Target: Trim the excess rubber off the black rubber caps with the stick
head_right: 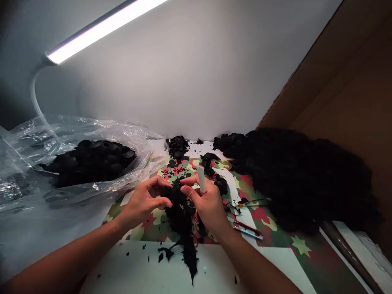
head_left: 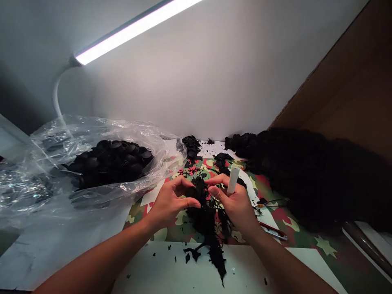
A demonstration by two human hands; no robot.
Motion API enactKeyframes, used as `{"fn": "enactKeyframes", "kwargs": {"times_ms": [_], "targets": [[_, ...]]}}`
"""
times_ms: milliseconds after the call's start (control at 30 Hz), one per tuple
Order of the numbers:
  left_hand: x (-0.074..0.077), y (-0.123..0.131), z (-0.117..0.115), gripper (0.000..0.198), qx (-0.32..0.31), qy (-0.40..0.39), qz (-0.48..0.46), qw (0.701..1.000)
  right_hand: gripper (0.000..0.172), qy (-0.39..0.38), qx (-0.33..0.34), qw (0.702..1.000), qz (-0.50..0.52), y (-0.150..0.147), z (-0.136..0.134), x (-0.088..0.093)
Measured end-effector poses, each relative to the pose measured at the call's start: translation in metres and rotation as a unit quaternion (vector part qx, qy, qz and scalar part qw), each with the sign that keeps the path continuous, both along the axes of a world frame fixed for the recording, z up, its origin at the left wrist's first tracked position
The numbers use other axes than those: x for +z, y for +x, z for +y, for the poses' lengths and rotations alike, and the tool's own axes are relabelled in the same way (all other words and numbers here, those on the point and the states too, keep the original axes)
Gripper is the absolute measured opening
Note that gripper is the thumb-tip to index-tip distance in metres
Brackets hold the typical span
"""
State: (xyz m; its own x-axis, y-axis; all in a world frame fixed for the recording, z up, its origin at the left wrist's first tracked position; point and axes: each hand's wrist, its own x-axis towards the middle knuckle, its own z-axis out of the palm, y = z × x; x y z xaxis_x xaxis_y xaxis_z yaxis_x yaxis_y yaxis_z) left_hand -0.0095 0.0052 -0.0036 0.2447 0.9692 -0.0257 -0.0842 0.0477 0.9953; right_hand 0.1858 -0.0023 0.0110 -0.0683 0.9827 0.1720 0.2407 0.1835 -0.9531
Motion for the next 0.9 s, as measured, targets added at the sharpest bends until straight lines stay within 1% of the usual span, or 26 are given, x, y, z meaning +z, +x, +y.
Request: {"fn": "enactKeyframes", "kwargs": {"times_ms": [100, 233, 367, 400, 467, 533, 600, 700, 767, 833, 900], "targets": [[0.001, 0.003, -0.004, 0.035, -0.005, 0.031, 0.051, 0.998, 0.019, 0.033, 0.035, 0.999, 0.009, -0.006, -0.004, -0.002], [0.001, 0.004, -0.008, 0.031, -0.01, 0.064, 0.121, 0.991, 0.003, 0.064, 0.035, 0.997, 0.014, -0.015, -0.009, -0.007], [0.002, 0.005, -0.01, 0.021, -0.007, 0.112, 0.184, 0.976, 0.017, 0.105, 0.029, 0.994, -0.028, -0.018, -0.011, -0.008], [0.002, 0.006, -0.012, 0.019, -0.001, 0.125, 0.191, 0.974, 0.018, 0.101, 0.028, 0.994, -0.036, -0.019, -0.011, -0.007], [0.002, 0.008, -0.015, 0.017, 0.015, 0.147, 0.194, 0.97, 0.016, 0.066, 0.022, 0.997, -0.024, -0.022, -0.011, -0.006], [0.002, 0.011, -0.02, 0.019, 0.033, 0.161, 0.189, 0.968, 0.012, 0.016, 0.023, 0.999, 0.017, -0.025, -0.01, -0.006], [0.002, 0.014, -0.024, 0.022, 0.054, 0.171, 0.18, 0.967, 0.013, -0.016, 0.025, 0.998, 0.058, -0.028, -0.01, -0.005], [0.0, 0.019, -0.026, 0.026, 0.095, 0.2, 0.179, 0.959, 0.018, -0.029, 0.013, 0.997, 0.075, -0.032, -0.011, -0.006], [-0.001, 0.021, -0.024, 0.026, 0.116, 0.224, 0.185, 0.95, 0.018, -0.031, -0.001, 0.997, 0.07, -0.035, -0.013, -0.007], [0.0, 0.021, -0.021, 0.025, 0.121, 0.241, 0.194, 0.943, 0.017, -0.031, -0.013, 0.997, 0.064, -0.037, -0.015, -0.007], [0.004, 0.02, -0.02, 0.023, 0.104, 0.241, 0.203, 0.943, 0.015, -0.031, -0.023, 0.998, 0.057, -0.036, -0.014, -0.007]]}}
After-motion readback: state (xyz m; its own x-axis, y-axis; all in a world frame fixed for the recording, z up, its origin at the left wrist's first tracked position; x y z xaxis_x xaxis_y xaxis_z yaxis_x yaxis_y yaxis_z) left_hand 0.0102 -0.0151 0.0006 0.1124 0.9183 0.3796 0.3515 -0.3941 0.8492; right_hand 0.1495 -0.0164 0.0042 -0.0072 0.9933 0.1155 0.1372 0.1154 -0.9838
